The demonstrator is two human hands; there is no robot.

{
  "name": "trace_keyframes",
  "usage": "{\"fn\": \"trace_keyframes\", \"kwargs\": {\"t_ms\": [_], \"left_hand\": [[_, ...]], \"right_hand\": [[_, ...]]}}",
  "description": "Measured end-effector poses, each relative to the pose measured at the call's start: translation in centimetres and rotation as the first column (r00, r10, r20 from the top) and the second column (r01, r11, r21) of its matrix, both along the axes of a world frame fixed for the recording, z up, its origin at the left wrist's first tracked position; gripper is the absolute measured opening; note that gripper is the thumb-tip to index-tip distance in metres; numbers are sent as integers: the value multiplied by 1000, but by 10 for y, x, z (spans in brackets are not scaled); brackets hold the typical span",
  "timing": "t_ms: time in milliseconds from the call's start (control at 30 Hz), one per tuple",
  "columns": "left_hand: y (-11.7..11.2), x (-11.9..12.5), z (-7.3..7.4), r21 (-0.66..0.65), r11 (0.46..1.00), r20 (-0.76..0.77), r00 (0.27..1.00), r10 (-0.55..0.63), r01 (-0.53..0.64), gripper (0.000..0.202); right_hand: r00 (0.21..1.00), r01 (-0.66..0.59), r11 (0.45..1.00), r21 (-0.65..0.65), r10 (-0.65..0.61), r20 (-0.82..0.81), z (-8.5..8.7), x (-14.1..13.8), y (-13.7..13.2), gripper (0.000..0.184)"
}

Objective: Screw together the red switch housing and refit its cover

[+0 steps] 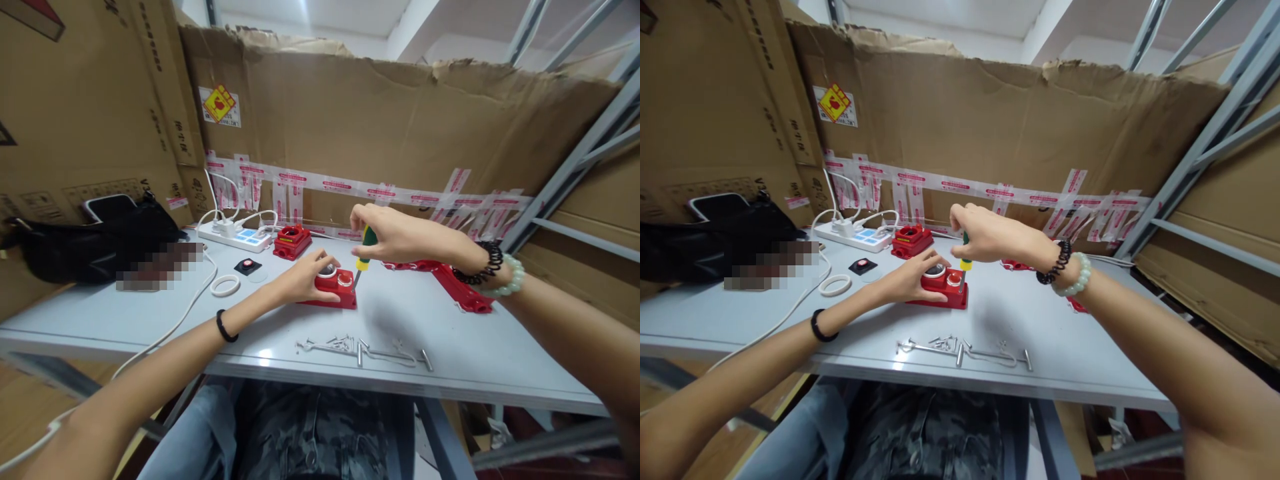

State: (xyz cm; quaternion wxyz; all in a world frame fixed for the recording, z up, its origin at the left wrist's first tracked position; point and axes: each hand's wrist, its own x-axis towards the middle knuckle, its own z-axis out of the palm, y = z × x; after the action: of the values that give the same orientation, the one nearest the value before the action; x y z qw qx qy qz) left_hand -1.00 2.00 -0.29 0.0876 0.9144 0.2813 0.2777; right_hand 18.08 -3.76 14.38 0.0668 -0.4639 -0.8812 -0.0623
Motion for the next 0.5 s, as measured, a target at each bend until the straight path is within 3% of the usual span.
{"fn": "trace_keyframes", "kwargs": {"t_ms": [100, 267, 500], "left_hand": [[1, 0, -1, 7, 1000, 7, 1000, -7, 7, 56], [0, 0, 0, -2, 1000, 8, 1000, -3, 3, 56], [0, 0, -1, 11, 1000, 10, 1000, -10, 10, 56]], "right_hand": [[998, 43, 998, 39, -40, -58, -4, 0, 2, 18], [987, -102, 990, -101, 87, -137, 0, 2, 2, 35], [993, 41, 999, 30, -38, -109, -4, 4, 4, 22]]}}
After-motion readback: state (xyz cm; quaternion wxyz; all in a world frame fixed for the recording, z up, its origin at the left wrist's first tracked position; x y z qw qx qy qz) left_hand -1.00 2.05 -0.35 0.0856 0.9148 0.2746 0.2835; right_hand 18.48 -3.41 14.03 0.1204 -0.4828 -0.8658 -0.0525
